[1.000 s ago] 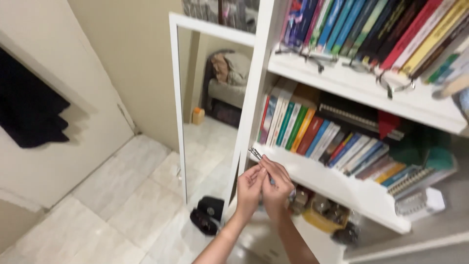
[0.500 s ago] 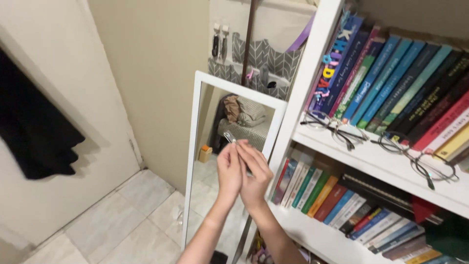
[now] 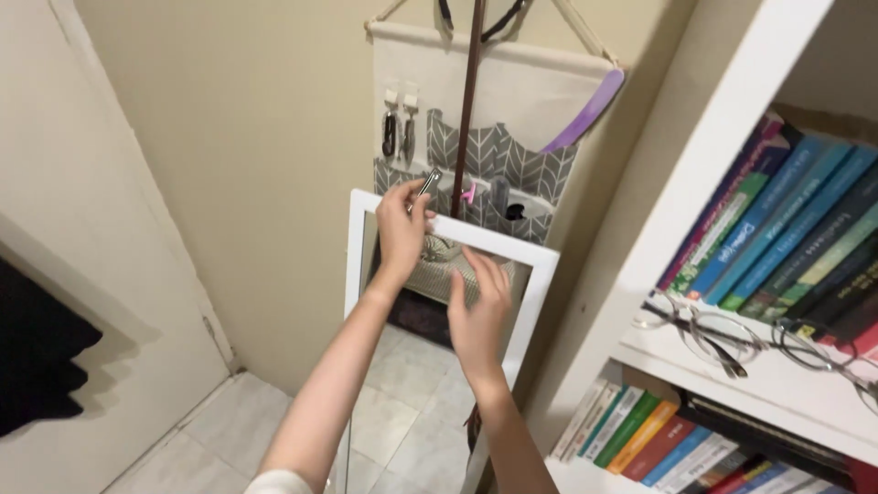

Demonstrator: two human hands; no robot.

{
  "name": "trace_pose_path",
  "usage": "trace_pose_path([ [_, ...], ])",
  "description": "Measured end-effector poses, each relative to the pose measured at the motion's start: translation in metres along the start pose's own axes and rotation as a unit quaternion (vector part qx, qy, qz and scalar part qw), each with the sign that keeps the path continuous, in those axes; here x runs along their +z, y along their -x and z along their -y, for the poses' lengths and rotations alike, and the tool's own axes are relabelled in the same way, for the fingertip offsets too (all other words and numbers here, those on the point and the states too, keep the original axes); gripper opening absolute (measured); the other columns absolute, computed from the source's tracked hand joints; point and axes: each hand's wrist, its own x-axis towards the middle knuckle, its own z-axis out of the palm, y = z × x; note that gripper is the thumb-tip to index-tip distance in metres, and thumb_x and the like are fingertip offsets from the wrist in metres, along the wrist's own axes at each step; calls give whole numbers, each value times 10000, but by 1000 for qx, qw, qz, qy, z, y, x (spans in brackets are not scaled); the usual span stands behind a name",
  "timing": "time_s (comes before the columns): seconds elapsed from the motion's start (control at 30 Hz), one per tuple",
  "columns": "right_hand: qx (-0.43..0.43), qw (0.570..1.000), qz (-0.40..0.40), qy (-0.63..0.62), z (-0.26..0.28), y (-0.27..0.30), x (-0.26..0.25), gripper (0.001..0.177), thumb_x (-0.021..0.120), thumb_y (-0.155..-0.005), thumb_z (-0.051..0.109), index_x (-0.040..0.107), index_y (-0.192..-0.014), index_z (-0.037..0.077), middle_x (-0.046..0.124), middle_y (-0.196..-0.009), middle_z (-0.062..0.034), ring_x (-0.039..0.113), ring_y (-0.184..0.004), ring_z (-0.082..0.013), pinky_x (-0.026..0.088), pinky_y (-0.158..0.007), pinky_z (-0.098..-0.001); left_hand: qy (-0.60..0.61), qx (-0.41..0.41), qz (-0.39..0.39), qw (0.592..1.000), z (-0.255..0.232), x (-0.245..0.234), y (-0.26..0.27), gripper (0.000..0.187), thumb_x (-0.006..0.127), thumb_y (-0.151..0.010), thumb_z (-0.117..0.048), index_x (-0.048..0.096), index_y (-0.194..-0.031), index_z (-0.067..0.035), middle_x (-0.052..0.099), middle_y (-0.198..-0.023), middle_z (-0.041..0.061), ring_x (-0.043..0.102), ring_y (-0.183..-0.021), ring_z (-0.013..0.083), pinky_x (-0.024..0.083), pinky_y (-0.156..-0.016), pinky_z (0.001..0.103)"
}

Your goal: Organizing various personal items including clothes, skincare products, and books on shelves.

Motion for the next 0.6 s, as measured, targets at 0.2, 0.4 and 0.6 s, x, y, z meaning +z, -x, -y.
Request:
trace_pose_path([
  [0.2, 26, 998, 17, 56, -46, 14, -8, 301, 674, -956, 119, 700, -1248, 50, 684, -1176, -135, 599, -1147, -327, 478, -1014, -421, -298, 239, 52, 923, 17, 3, -69, 93, 746, -845, 6, 740, -937, 21, 702, -988, 192, 682, -954, 393, 544, -854, 479],
  [0.4, -41, 997, 45, 45, -24, 25, -14, 300, 673, -932, 64, 685, -1230, 27, 663, -1222, -156, 584, -1178, -348, 462, -1028, -436, -372, 310, 183, 856, 56, 23, -99, 255, 641, -687, 140, 751, -860, -12, 709, -1011, 211, 682, -964, 412, 560, -815, 494],
  [0.6, -8, 998, 62, 12, 1, 40, -26, 312, 689, -931, 31, 687, -1242, 14, 673, -1233, -153, 594, -1183, -345, 481, -1022, -416, -383, 146, 180, 895, 62, 32, -98, 101, 647, -952, -7, 737, -947, -53, 712, -932, 210, 713, -960, 382, 563, -851, 470],
])
